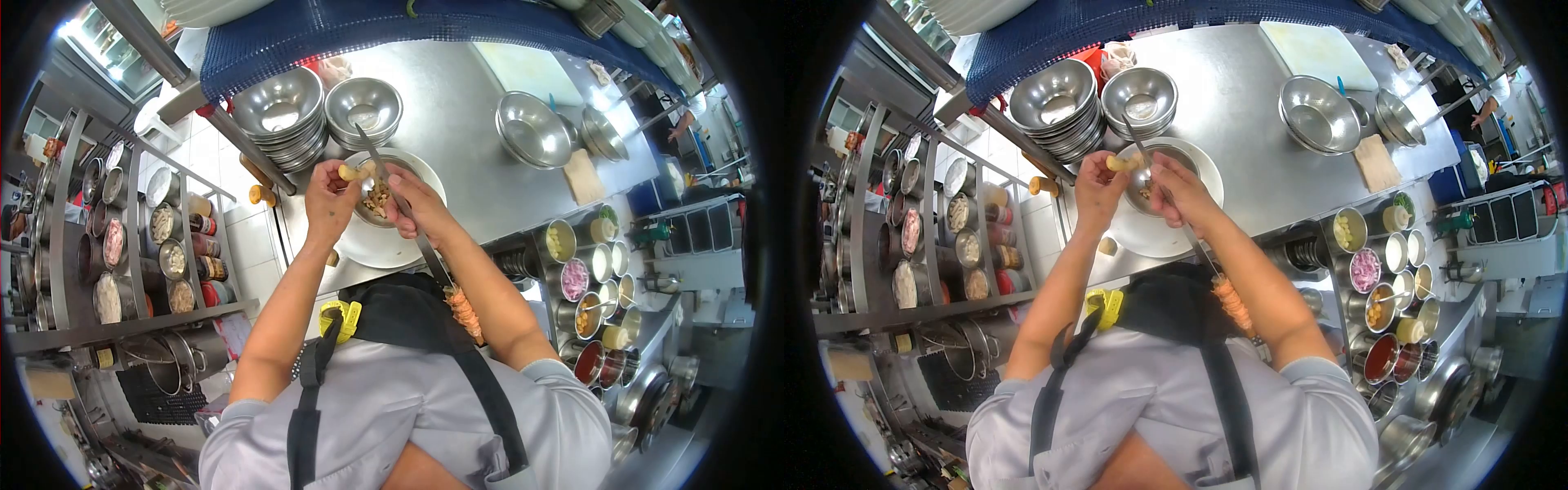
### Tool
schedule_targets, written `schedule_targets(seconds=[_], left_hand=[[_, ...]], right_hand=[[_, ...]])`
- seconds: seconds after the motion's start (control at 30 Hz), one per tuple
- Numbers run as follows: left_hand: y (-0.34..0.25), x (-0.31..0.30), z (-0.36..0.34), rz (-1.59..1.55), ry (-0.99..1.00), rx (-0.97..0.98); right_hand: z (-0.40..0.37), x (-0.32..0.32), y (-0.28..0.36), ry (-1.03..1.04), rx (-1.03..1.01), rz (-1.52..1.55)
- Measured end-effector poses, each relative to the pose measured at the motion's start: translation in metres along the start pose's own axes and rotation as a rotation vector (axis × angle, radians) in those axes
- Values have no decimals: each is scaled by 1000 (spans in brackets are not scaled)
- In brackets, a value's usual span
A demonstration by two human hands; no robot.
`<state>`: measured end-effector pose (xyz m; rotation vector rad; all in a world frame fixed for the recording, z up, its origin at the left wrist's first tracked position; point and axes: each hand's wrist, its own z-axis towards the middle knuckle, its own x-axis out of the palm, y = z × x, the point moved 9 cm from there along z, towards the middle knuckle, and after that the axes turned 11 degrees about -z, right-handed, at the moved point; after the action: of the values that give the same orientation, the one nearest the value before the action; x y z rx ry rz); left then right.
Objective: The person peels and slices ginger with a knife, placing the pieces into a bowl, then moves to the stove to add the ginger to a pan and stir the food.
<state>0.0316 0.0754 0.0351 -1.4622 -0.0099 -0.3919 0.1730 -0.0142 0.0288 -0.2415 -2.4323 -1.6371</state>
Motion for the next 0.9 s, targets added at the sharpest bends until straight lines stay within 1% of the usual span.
schedule_targets(seconds=[0.03,0.13,0.23,0.33,0.43,0.53,0.63,0.73,0.9], left_hand=[[2,0,0,-15,7,-15],[2,7,-4,-91,11,-57],[7,9,-8,-375,-62,-224],[12,-2,-4,-421,-128,-229],[9,-8,-1,-380,-93,-194],[-2,-7,2,-81,-8,9],[-13,0,-4,102,-19,55],[-16,2,-8,254,-49,113],[-23,4,-13,309,-67,160]], right_hand=[[0,-1,0,2,5,32],[0,7,1,-25,0,-55],[0,8,6,-17,-55,-96],[3,-2,4,-51,-51,-54],[4,-18,9,-98,-65,-150],[0,-9,3,-159,38,-274],[-1,16,11,-55,-115,-343],[-2,21,11,-10,-84,-408],[-2,24,14,-13,-87,-409]])
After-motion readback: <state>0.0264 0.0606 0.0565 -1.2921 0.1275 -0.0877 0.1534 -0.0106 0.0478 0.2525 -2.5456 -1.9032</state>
